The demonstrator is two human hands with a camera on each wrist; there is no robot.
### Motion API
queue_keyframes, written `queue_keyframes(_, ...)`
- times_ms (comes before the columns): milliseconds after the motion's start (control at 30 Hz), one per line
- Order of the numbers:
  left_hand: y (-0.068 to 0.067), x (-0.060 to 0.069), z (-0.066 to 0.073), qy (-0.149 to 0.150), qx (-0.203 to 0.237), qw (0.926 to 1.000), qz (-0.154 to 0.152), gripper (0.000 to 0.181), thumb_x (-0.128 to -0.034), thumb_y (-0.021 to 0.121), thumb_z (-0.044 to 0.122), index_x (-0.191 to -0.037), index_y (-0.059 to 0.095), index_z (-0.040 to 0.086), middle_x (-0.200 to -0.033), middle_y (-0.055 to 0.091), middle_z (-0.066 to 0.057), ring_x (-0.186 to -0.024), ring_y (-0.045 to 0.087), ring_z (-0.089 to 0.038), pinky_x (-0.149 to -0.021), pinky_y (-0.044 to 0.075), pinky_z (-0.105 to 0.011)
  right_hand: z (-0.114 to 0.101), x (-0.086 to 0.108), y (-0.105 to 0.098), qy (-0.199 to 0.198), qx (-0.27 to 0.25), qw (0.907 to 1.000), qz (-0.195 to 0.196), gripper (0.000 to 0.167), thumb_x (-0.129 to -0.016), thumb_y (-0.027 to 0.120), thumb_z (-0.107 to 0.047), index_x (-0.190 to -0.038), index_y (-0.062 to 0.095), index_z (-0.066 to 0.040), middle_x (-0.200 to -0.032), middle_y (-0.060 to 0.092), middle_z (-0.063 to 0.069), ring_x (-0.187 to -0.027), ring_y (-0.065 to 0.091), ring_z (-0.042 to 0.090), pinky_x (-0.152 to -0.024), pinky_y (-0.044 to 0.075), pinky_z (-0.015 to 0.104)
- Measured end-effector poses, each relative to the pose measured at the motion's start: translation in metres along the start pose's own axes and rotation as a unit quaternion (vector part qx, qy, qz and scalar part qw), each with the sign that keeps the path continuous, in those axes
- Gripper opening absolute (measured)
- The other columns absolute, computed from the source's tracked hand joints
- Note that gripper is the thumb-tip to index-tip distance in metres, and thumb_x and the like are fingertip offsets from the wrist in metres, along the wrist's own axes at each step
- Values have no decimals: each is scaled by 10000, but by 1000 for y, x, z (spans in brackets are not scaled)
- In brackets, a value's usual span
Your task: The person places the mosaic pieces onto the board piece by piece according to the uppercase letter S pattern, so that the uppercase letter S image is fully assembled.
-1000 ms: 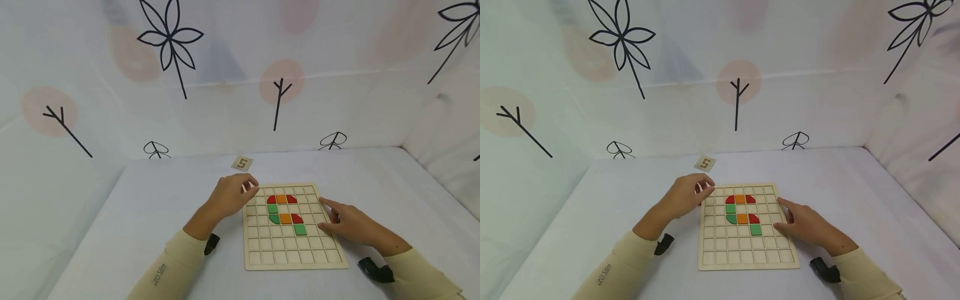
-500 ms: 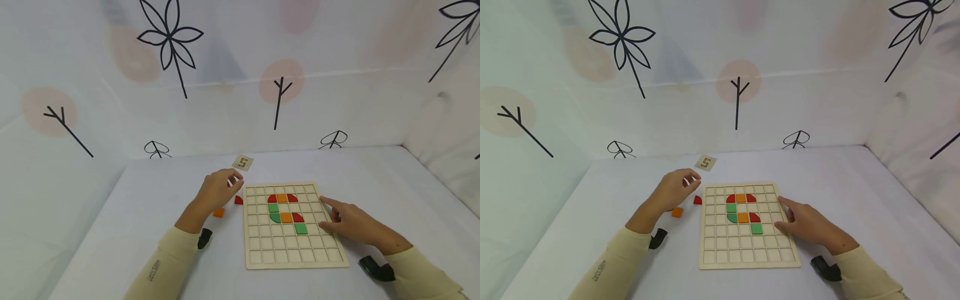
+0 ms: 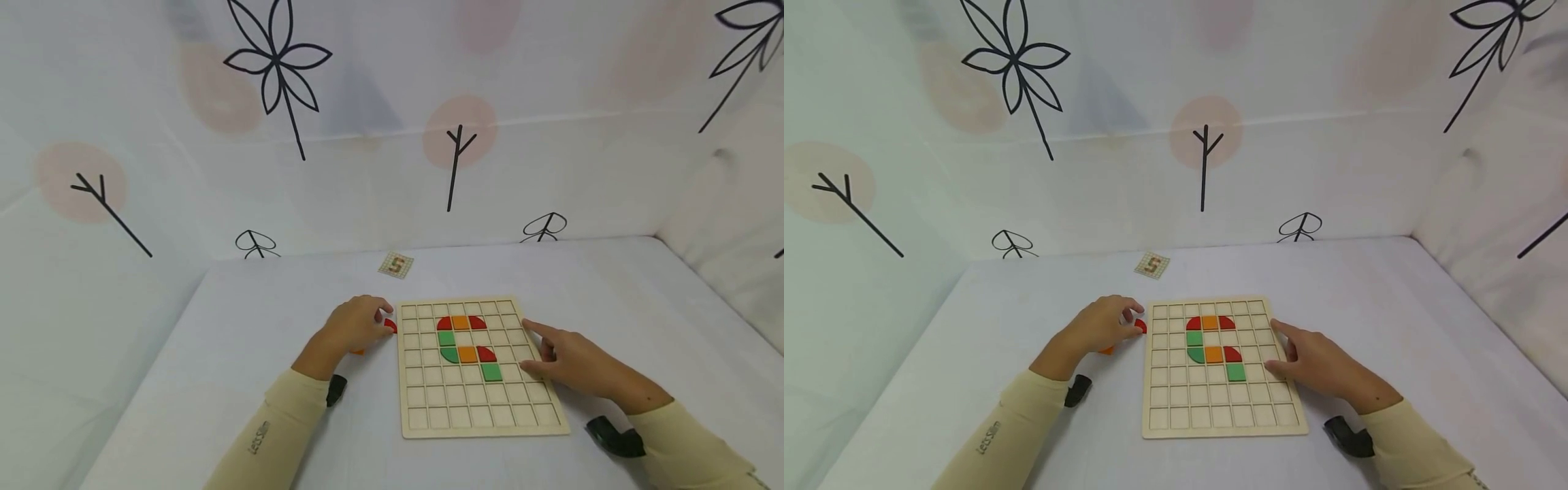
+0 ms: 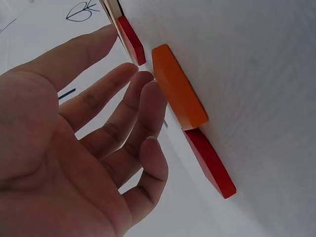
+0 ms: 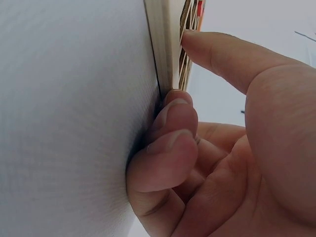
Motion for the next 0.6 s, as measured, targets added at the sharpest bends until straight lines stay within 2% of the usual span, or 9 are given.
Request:
queue_keyframes(300, -2, 2, 2, -37, -83, 9999, 76, 296, -879, 771, 247, -1159, 728, 162, -1041, 669, -2, -902, 573, -159, -817, 496, -339, 0, -1, -1, 33, -34, 10000, -37, 887, -857, 776, -380, -1498, 358, 69, -756, 500, -10, -640, 433, 88, -527, 350, 228)
queue_keyframes(600, -2, 4, 3, 53, -102, 9998, 132, 250, -886, 767, 225, -1124, 739, 153, -1052, 687, -6, -939, 593, -166, -847, 507, -353, 1, -2, -1, 60, 15, 10000, -26, 895, -847, 778, -399, -1496, 369, 60, -755, 512, -14, -642, 451, 90, -528, 369, 225)
Point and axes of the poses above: each hand's wrist, its own x-axis away from the middle knuckle, its own y-axis out of the palm, z = x × y, the point moved 3 cm from there along -x, towards the middle knuckle
